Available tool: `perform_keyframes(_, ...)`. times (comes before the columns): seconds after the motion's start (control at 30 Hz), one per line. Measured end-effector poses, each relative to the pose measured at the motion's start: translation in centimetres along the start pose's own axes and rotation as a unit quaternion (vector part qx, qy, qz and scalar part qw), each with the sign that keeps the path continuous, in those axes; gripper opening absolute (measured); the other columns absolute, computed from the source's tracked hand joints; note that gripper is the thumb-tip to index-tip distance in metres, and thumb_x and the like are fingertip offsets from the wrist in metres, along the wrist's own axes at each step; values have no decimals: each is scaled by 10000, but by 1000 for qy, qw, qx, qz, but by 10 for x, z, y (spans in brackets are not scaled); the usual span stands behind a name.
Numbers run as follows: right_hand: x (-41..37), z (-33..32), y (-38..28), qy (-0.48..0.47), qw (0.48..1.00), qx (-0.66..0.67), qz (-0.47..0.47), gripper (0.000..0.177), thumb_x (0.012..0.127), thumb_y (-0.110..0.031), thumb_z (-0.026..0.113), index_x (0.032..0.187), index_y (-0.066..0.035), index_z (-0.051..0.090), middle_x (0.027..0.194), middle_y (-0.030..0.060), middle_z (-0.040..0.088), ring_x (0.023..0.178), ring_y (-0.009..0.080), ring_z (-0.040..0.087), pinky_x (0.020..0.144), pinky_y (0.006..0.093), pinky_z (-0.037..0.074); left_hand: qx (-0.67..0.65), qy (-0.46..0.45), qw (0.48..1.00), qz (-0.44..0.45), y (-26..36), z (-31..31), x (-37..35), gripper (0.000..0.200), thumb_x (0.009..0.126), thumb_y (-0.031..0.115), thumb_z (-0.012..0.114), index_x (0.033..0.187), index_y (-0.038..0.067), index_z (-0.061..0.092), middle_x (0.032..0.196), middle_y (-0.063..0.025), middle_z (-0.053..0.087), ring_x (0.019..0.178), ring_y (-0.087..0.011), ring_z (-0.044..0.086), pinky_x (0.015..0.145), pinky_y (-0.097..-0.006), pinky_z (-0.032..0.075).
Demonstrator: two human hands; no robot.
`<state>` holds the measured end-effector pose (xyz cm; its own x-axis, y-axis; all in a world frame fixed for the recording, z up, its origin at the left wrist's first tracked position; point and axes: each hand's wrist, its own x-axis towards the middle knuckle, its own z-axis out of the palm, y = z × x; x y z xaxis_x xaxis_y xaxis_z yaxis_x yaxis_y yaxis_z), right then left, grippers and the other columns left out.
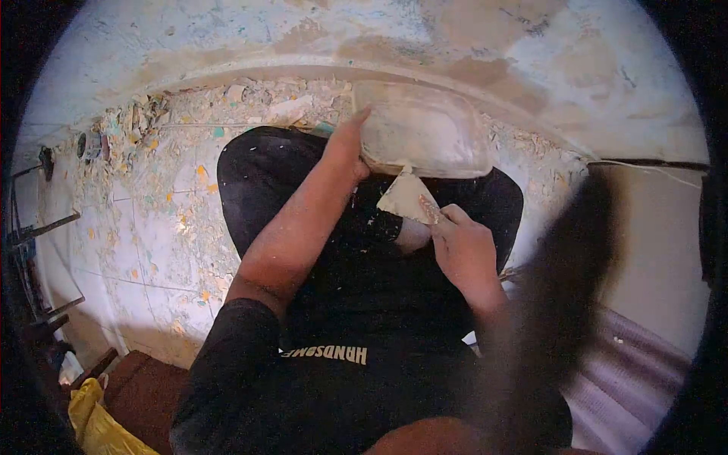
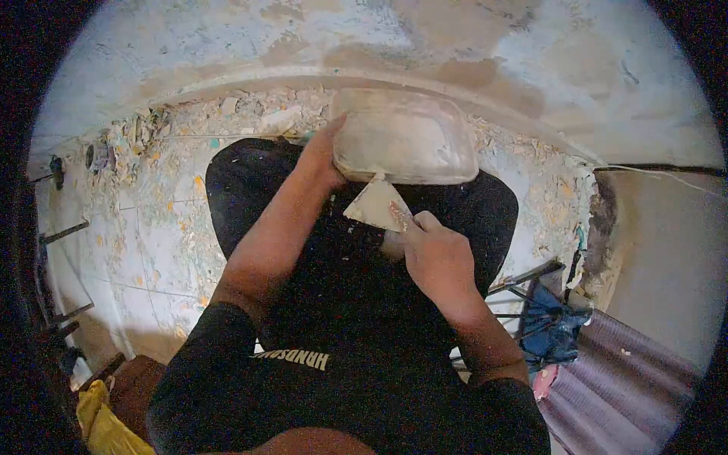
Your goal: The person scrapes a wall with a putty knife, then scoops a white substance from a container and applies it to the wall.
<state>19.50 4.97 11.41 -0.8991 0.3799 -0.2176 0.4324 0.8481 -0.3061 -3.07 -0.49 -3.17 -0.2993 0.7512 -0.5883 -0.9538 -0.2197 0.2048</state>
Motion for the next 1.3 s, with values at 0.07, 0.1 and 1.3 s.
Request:
perform_keyframes(0.07,-4,4,4,-7,999,-33,-43,155,924,-176,616,1017,-65,674,905,112,615,701,333,669,615,435,555,6,8,1000,16,1,5,-3,515,1028,358,500,1417,23,451,1382,-187,561,1239,-361,564,1052,-527,459)
perform_keyframes(0.1,-10,6,2,-7,999,-34,-40,155,924,-176,616,1017,-65,674,905,112,615,701,333,669,615,435,555,11,4,999,36,-1,4,-6,528,1023,355,512,1422,16,442,1385,-191,558,1240,-363,562,1048,-529,462)
perform_keyframes(1.3,-26,8,51,76,747,583,310,341,1038,-313,541,986,8,646,677,13,563,525,82,510,452,232,455,53,-2,978,203,-9,22,-34,548,986,302,565,1412,-9,411,1324,-174,562,1192,-339,577,1011,-480,483)
